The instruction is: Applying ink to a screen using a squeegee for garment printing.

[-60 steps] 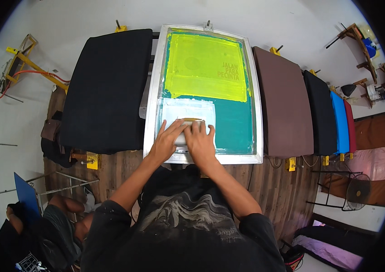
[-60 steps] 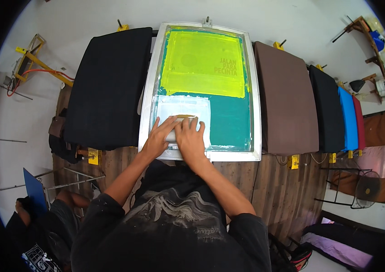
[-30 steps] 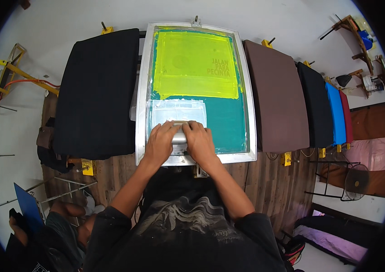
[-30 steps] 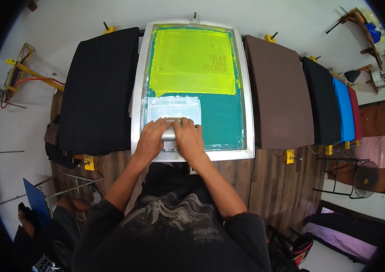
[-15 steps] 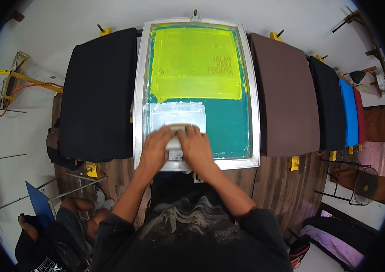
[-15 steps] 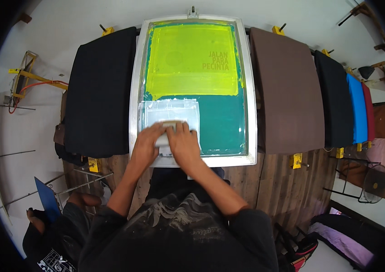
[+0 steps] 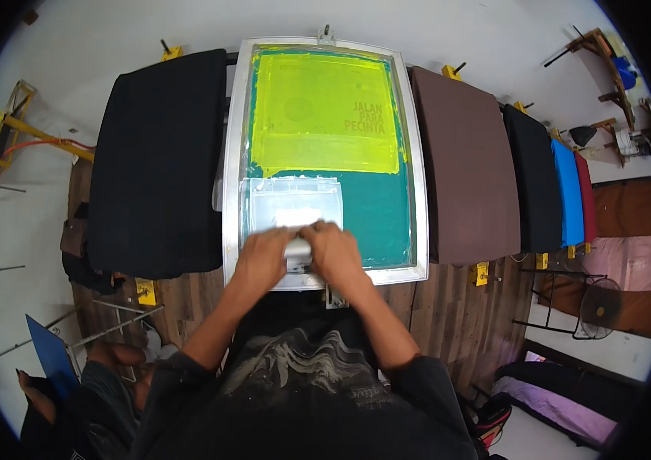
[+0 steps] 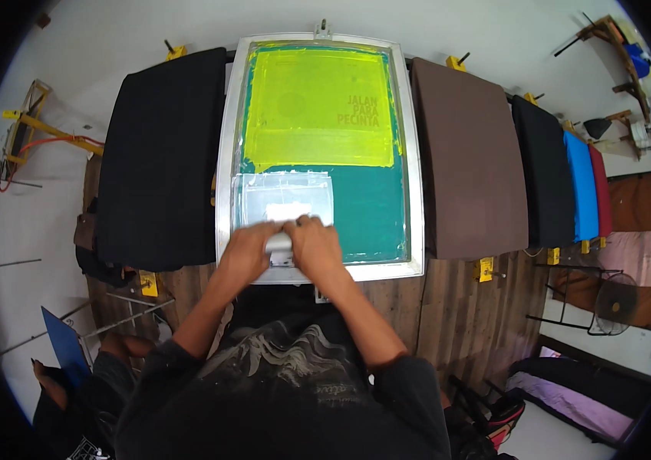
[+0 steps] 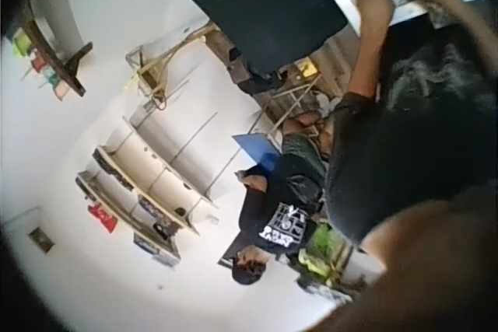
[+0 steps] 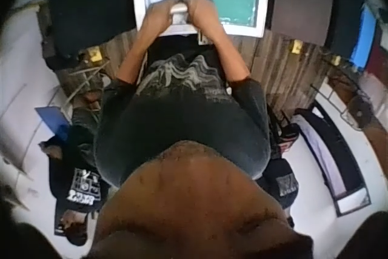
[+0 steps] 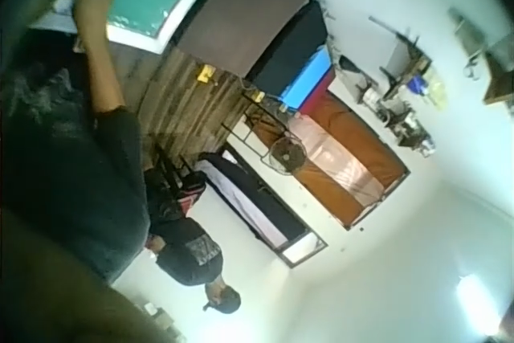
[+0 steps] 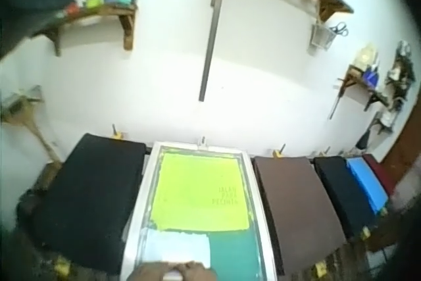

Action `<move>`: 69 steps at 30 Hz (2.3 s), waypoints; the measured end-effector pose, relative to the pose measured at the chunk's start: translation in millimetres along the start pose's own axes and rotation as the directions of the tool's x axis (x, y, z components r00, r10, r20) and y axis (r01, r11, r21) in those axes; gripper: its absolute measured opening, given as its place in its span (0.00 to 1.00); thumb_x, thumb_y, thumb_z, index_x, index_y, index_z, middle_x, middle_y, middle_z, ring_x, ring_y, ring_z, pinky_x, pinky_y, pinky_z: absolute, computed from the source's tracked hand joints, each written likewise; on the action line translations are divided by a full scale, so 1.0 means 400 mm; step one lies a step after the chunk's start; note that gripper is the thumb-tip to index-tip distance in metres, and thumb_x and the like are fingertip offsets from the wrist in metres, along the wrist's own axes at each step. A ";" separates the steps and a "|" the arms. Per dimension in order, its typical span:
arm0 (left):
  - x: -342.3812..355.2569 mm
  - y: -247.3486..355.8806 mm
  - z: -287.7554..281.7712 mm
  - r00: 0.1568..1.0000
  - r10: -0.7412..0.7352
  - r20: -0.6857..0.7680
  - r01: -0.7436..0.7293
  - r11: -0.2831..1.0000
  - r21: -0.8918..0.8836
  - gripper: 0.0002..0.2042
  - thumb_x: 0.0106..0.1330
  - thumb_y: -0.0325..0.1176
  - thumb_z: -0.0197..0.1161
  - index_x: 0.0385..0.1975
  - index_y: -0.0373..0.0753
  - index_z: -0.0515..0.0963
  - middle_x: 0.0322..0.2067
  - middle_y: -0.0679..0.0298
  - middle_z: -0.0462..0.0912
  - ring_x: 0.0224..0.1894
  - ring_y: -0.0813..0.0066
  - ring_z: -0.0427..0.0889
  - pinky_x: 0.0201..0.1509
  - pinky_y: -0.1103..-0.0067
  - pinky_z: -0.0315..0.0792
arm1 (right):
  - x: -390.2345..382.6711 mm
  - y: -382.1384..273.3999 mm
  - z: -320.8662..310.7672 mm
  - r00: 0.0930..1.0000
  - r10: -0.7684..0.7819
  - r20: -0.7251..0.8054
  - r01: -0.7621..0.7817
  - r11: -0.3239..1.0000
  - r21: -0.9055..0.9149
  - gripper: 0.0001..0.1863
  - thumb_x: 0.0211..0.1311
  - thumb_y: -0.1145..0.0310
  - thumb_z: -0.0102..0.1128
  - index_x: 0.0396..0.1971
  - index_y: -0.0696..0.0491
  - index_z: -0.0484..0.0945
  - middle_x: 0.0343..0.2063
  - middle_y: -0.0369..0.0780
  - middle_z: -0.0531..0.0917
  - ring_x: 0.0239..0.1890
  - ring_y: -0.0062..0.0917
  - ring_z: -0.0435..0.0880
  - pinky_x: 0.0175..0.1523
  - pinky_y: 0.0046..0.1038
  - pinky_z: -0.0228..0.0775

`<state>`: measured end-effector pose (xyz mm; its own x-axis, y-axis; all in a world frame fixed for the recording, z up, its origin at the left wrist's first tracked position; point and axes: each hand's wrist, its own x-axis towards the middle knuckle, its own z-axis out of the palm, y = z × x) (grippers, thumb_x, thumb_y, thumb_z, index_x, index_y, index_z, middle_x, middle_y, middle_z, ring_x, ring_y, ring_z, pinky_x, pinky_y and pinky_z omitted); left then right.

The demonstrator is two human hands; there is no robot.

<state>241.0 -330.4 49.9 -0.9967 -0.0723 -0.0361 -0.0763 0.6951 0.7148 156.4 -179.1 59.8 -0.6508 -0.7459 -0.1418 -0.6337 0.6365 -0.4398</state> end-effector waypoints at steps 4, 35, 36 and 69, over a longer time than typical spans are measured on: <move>0.105 -0.048 -0.019 0.995 -0.035 -0.093 0.032 0.999 -0.037 0.17 0.49 0.17 0.59 0.40 0.35 0.81 0.38 0.48 0.83 0.41 0.47 0.82 0.46 0.63 0.76 | 0.113 0.022 -0.015 1.000 0.025 -0.003 -0.025 0.997 -0.068 0.13 0.49 0.77 0.60 0.37 0.50 0.81 0.33 0.43 0.81 0.39 0.40 0.82 0.41 0.42 0.76; -0.086 0.023 0.014 0.985 -0.119 0.124 0.122 0.992 -0.022 0.21 0.51 0.17 0.56 0.48 0.34 0.76 0.49 0.47 0.78 0.48 0.45 0.79 0.54 0.59 0.73 | -0.075 -0.038 0.006 0.989 0.035 0.145 -0.041 0.998 0.039 0.28 0.34 0.81 0.66 0.45 0.51 0.77 0.42 0.44 0.80 0.46 0.43 0.79 0.48 0.41 0.75; -0.072 0.027 0.003 0.983 -0.117 0.141 0.122 0.992 -0.028 0.21 0.50 0.17 0.56 0.48 0.35 0.76 0.47 0.48 0.79 0.48 0.46 0.79 0.54 0.60 0.73 | -0.067 -0.038 -0.008 0.986 0.037 0.160 -0.044 0.998 0.040 0.27 0.35 0.80 0.65 0.44 0.52 0.78 0.40 0.45 0.80 0.44 0.44 0.80 0.47 0.41 0.75; 0.010 -0.039 0.033 0.998 -0.035 0.056 0.032 0.998 0.062 0.23 0.52 0.16 0.56 0.52 0.36 0.75 0.51 0.50 0.76 0.49 0.47 0.79 0.52 0.62 0.75 | 0.015 0.016 0.026 0.997 -0.003 -0.083 0.002 1.000 -0.011 0.16 0.46 0.78 0.60 0.39 0.54 0.80 0.38 0.44 0.79 0.44 0.39 0.79 0.40 0.40 0.76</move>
<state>237.8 -332.3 29.4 -0.9934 -0.0568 -0.0999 -0.1093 0.7353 0.6688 153.0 -181.7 46.8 -0.6818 -0.7286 -0.0661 -0.6394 0.6373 -0.4301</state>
